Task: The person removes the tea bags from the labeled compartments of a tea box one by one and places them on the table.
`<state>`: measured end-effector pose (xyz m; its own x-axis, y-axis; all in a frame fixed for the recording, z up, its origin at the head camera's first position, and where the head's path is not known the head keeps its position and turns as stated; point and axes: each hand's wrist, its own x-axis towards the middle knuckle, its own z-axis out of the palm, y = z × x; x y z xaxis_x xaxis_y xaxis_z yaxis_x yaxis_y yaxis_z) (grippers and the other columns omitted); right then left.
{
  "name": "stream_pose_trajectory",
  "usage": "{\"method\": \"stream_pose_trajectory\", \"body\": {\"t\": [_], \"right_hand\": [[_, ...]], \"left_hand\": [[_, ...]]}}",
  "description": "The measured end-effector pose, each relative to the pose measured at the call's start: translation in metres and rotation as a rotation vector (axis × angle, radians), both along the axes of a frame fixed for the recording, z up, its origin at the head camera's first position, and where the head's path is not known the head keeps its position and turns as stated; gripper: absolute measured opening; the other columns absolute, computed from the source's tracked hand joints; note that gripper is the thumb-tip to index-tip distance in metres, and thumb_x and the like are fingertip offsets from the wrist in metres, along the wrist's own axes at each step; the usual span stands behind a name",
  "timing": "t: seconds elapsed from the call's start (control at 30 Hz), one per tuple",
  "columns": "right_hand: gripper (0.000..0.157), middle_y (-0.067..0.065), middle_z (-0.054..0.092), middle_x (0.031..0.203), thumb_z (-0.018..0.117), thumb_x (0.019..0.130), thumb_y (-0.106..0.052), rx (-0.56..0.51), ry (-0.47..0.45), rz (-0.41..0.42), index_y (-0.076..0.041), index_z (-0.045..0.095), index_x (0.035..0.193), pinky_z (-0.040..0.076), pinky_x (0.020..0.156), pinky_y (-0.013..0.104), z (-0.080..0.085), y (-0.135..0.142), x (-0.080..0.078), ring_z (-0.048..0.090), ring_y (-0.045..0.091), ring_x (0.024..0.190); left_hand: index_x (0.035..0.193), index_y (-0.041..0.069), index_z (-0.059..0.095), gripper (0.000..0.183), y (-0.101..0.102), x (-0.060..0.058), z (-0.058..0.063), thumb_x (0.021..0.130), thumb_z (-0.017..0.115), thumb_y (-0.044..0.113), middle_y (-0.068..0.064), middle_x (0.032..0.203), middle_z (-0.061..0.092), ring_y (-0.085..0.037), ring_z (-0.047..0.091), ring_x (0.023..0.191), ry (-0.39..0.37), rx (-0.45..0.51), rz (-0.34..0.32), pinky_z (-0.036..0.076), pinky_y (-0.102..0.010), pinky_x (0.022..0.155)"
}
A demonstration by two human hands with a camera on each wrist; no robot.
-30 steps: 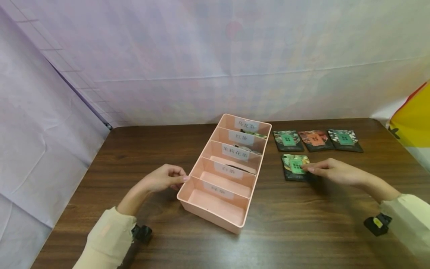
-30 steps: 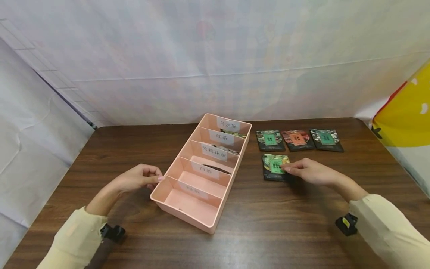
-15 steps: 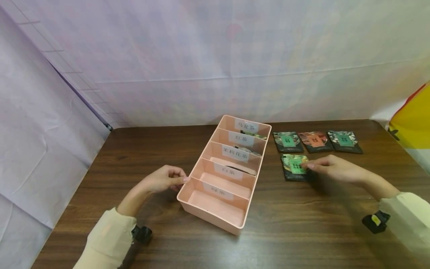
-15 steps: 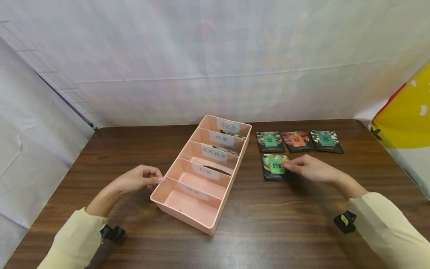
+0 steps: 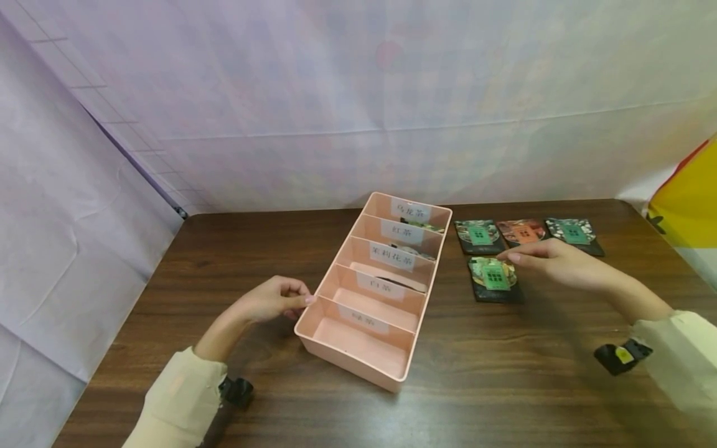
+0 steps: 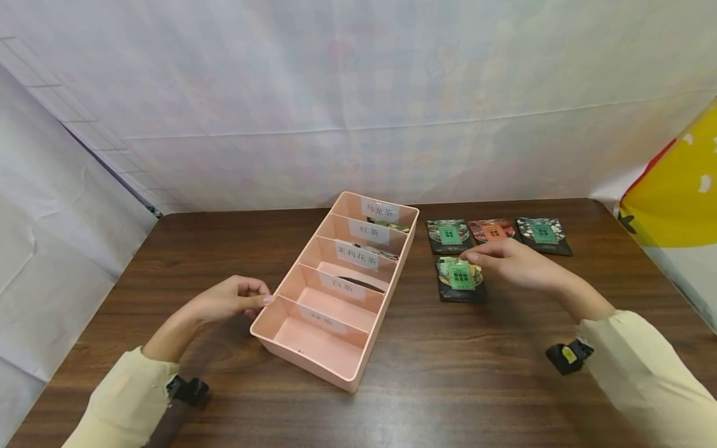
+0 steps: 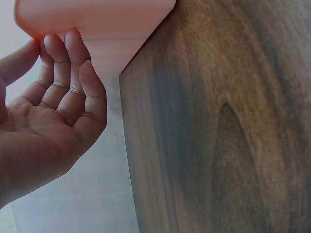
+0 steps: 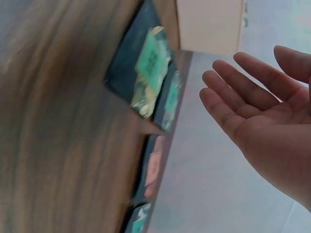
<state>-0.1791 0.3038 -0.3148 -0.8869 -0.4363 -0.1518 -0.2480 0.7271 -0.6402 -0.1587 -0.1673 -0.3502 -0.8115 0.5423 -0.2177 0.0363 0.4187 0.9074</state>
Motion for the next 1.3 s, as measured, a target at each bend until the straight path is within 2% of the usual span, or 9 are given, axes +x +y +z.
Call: {"method": "stream_pose_trajectory", "body": {"t": [0.17, 0.4, 0.77, 1.13, 1.3], "right_hand": [[0.035, 0.016, 0.054, 0.123, 0.041, 0.098, -0.024, -0.008, 0.019, 0.024, -0.005, 0.055, 0.124, 0.041, 0.087, 0.051, 0.009, -0.012, 0.001, 0.049, 0.033, 0.112], [0.032, 0.009, 0.057, 0.121, 0.044, 0.097, -0.024, -0.035, 0.040, 0.067, -0.009, 0.058, 0.122, 0.044, 0.085, 0.032, 0.020, -0.036, 0.005, 0.051, 0.022, 0.110], [0.028, 0.009, 0.060, 0.116, 0.047, 0.096, -0.019, -0.094, 0.067, 0.158, -0.009, 0.060, 0.119, 0.046, 0.080, 0.035, 0.025, -0.072, 0.012, 0.054, 0.022, 0.105], [0.025, 0.007, 0.060, 0.116, 0.048, 0.095, -0.015, -0.148, 0.092, 0.307, -0.008, 0.062, 0.115, 0.045, 0.086, 0.033, 0.019, -0.100, 0.017, 0.054, 0.021, 0.108], [0.023, 0.007, 0.060, 0.117, 0.048, 0.095, -0.015, -0.148, 0.075, 0.329, -0.010, 0.063, 0.112, 0.042, 0.090, 0.039, 0.015, -0.108, 0.019, 0.051, 0.023, 0.113]], "left_hand": [[0.088, -0.012, 0.056, 0.019, -0.001, 0.000, -0.001, 0.091, 0.053, 0.006, 0.000, 0.071, 0.058, -0.011, 0.056, 0.065, 0.001, 0.007, -0.005, 0.050, -0.034, 0.064], [0.089, -0.016, 0.054, 0.018, -0.001, 0.000, -0.002, 0.091, 0.051, 0.002, -0.002, 0.073, 0.058, -0.012, 0.057, 0.066, -0.023, 0.052, -0.012, 0.051, -0.038, 0.067], [0.089, -0.016, 0.053, 0.018, -0.001, 0.000, -0.003, 0.091, 0.051, 0.002, -0.002, 0.073, 0.058, -0.012, 0.057, 0.066, -0.023, 0.055, -0.011, 0.051, -0.039, 0.067], [0.088, -0.017, 0.053, 0.018, -0.001, 0.000, -0.002, 0.091, 0.051, 0.001, -0.001, 0.072, 0.058, -0.012, 0.057, 0.065, -0.021, 0.056, -0.010, 0.051, -0.040, 0.067], [0.088, -0.016, 0.054, 0.018, -0.001, -0.001, -0.002, 0.091, 0.051, 0.002, -0.001, 0.071, 0.058, -0.012, 0.057, 0.065, -0.015, 0.049, -0.012, 0.051, -0.042, 0.067]]}}
